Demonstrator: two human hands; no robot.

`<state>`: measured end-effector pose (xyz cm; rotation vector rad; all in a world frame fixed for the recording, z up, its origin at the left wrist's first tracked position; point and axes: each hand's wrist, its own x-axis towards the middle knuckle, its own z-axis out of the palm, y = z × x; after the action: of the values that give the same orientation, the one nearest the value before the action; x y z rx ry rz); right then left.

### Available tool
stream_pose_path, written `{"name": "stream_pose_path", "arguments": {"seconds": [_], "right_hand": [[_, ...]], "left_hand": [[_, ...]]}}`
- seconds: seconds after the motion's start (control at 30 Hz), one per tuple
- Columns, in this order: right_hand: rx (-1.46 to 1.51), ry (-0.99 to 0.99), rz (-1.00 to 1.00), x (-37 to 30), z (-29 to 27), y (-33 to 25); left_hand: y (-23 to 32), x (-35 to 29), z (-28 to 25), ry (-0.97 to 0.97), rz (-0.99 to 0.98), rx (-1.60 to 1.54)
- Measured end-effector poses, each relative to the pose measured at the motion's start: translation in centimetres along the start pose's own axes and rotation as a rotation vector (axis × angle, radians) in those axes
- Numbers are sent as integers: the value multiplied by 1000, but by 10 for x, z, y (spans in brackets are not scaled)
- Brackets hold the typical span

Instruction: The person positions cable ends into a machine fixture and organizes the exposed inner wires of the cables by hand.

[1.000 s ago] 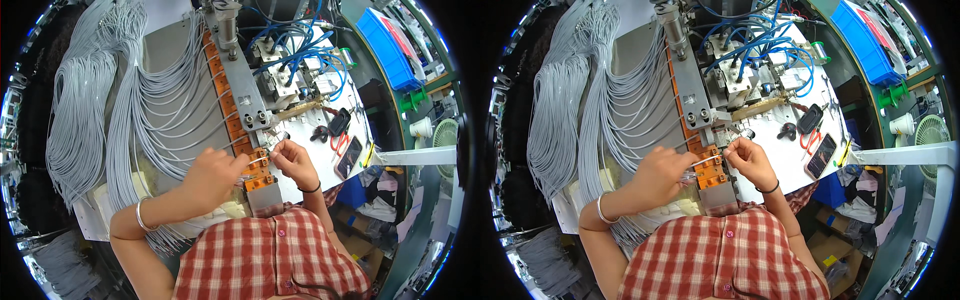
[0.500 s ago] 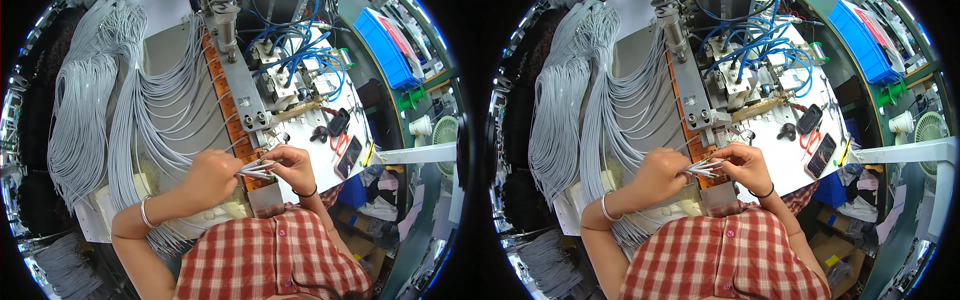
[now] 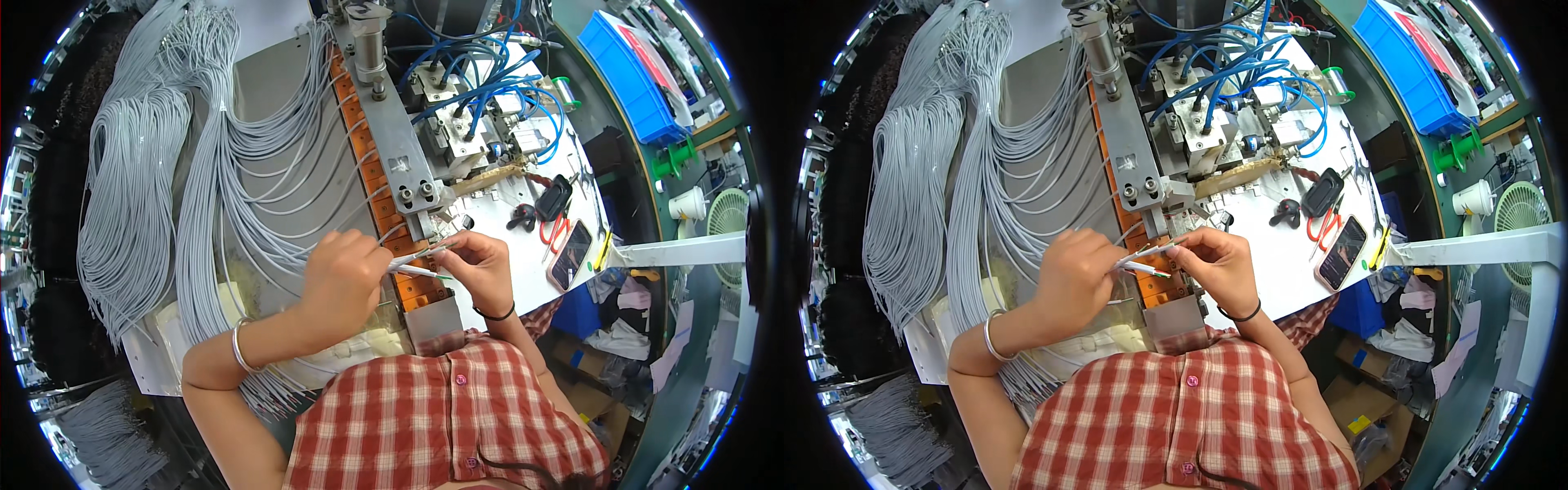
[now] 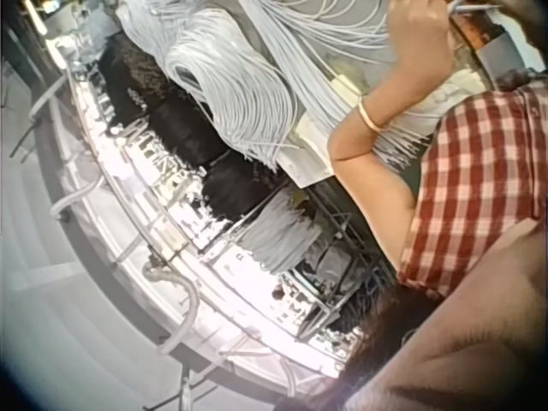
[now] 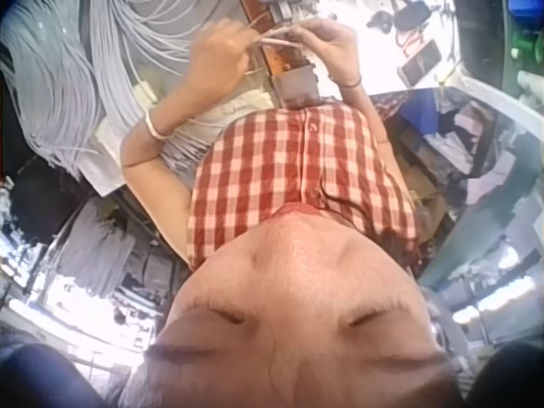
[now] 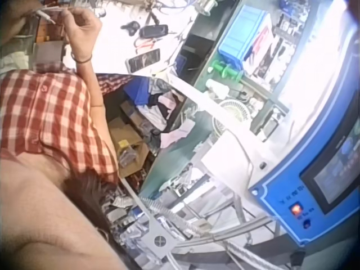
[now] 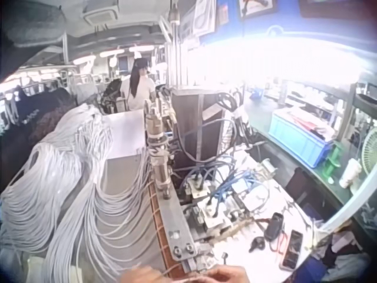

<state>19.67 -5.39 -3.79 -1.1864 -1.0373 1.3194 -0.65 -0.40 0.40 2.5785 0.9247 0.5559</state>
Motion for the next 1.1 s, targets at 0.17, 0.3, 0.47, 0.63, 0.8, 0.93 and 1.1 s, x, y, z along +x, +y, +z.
{"name": "stream_pose_path", "arguments": {"seconds": [0.17,0.3,0.47,0.63,0.8,0.93,1.1], "right_hand": [[76,46,66,-1,-1,0],[173,-24,140,0,-7,-1],[317,-286,324,3,-17,-3],[-46,-45,32,4,-16,2],[69,-26,151,2,-19,6],[20,-7,227,6,-21,10],[101,-139,339,11,-30,11]], "left_hand": [[0,1,3,-33,33,2],[2,3,4,-40,34,12],[1,5,8,17,93,-39],[3,5,8,-15,93,9],[0,6,17,-29,167,-3],[0,7,12,1,133,-3],[0,7,11,-113,57,3]]}}
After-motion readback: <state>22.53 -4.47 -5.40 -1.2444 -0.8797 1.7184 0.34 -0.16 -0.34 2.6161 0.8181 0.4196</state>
